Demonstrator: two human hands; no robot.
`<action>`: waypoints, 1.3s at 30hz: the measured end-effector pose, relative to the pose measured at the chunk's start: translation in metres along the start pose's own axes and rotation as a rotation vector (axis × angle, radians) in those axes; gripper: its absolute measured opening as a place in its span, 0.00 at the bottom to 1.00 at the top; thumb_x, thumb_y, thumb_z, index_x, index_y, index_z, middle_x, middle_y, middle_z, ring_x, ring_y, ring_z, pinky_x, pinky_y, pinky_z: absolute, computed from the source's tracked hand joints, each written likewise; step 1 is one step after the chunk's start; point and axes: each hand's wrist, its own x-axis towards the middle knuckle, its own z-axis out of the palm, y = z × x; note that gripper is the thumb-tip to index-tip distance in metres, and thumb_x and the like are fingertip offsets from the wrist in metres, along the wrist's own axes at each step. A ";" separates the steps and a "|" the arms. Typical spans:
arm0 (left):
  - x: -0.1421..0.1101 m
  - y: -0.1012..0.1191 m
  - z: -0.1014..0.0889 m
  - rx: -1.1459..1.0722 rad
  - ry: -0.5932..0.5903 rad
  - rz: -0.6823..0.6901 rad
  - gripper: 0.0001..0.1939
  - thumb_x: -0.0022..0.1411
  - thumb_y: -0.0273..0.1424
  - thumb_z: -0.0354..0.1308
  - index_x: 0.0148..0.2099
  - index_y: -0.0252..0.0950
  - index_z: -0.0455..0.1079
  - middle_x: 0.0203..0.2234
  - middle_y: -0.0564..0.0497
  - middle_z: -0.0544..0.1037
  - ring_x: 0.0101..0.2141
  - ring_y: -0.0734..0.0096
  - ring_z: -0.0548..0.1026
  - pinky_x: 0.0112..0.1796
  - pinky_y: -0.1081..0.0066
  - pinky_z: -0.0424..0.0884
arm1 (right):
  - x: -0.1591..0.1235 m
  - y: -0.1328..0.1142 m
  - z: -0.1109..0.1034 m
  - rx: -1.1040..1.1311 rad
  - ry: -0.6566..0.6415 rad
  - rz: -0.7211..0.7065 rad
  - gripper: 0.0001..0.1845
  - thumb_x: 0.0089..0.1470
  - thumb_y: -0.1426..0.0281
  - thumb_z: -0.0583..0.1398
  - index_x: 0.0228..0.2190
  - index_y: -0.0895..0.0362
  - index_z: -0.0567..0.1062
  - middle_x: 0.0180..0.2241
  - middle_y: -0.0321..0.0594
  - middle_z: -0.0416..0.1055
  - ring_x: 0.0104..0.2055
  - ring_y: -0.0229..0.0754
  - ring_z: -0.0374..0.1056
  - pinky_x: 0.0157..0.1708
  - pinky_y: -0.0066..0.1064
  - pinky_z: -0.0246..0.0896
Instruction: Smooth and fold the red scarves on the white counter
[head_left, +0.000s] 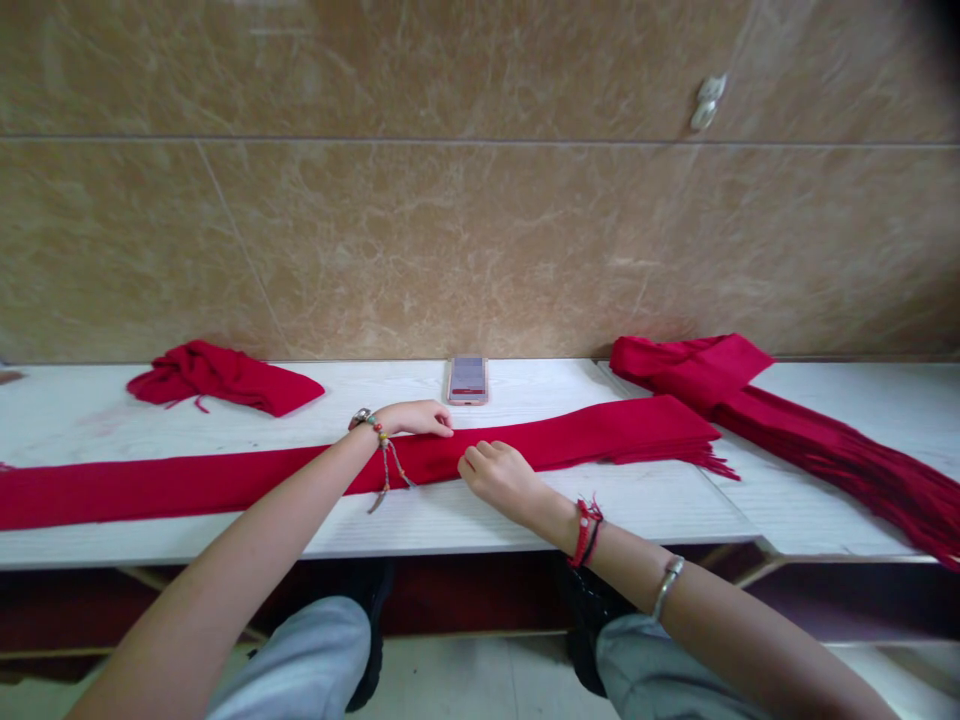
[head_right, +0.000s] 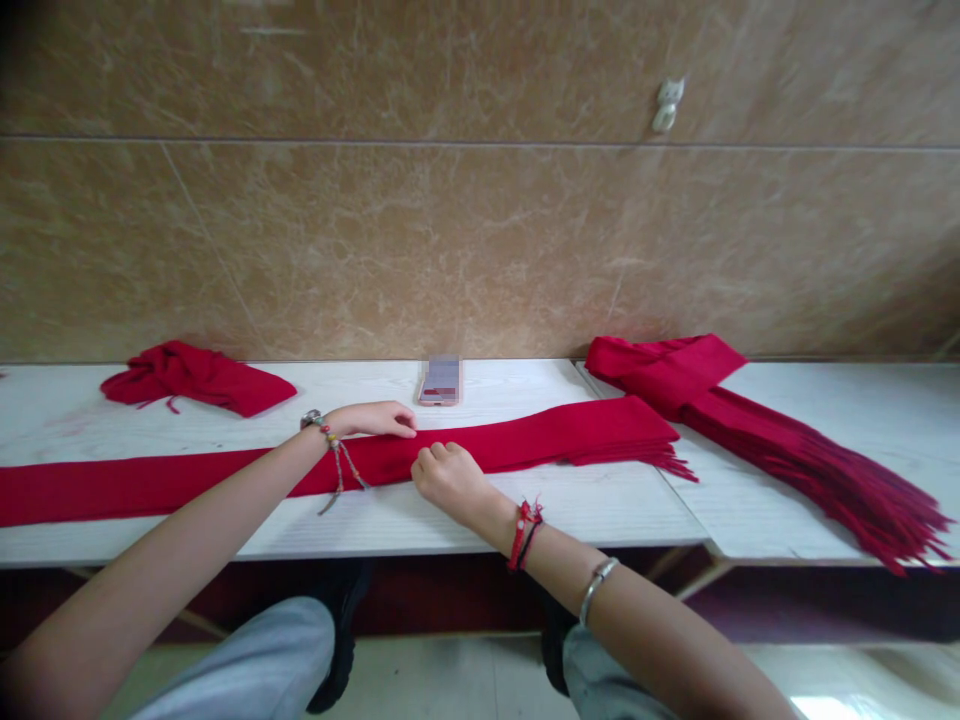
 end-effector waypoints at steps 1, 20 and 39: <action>0.000 0.000 0.000 -0.005 0.004 0.000 0.08 0.47 0.32 0.55 0.28 0.32 0.70 0.21 0.55 0.71 0.24 0.74 0.64 0.28 0.75 0.58 | 0.000 -0.001 -0.001 0.009 -0.020 0.011 0.09 0.54 0.80 0.51 0.32 0.62 0.71 0.29 0.44 0.69 0.31 0.44 0.65 0.26 0.33 0.56; 0.054 0.174 -0.080 -0.436 0.268 0.337 0.11 0.51 0.36 0.57 0.35 0.34 0.67 0.28 0.53 0.70 0.30 0.76 0.67 0.29 0.75 0.58 | -0.064 0.134 -0.129 -0.147 0.056 0.477 0.20 0.58 0.76 0.45 0.51 0.57 0.62 0.37 0.45 0.68 0.30 0.38 0.65 0.24 0.26 0.51; 0.090 0.176 0.067 0.520 0.376 0.251 0.27 0.60 0.33 0.47 0.61 0.34 0.52 0.59 0.40 0.54 0.56 0.58 0.58 0.53 0.64 0.55 | -0.216 0.207 0.000 -0.057 0.096 0.474 0.18 0.54 0.76 0.52 0.46 0.58 0.71 0.46 0.47 0.68 0.46 0.43 0.64 0.40 0.31 0.63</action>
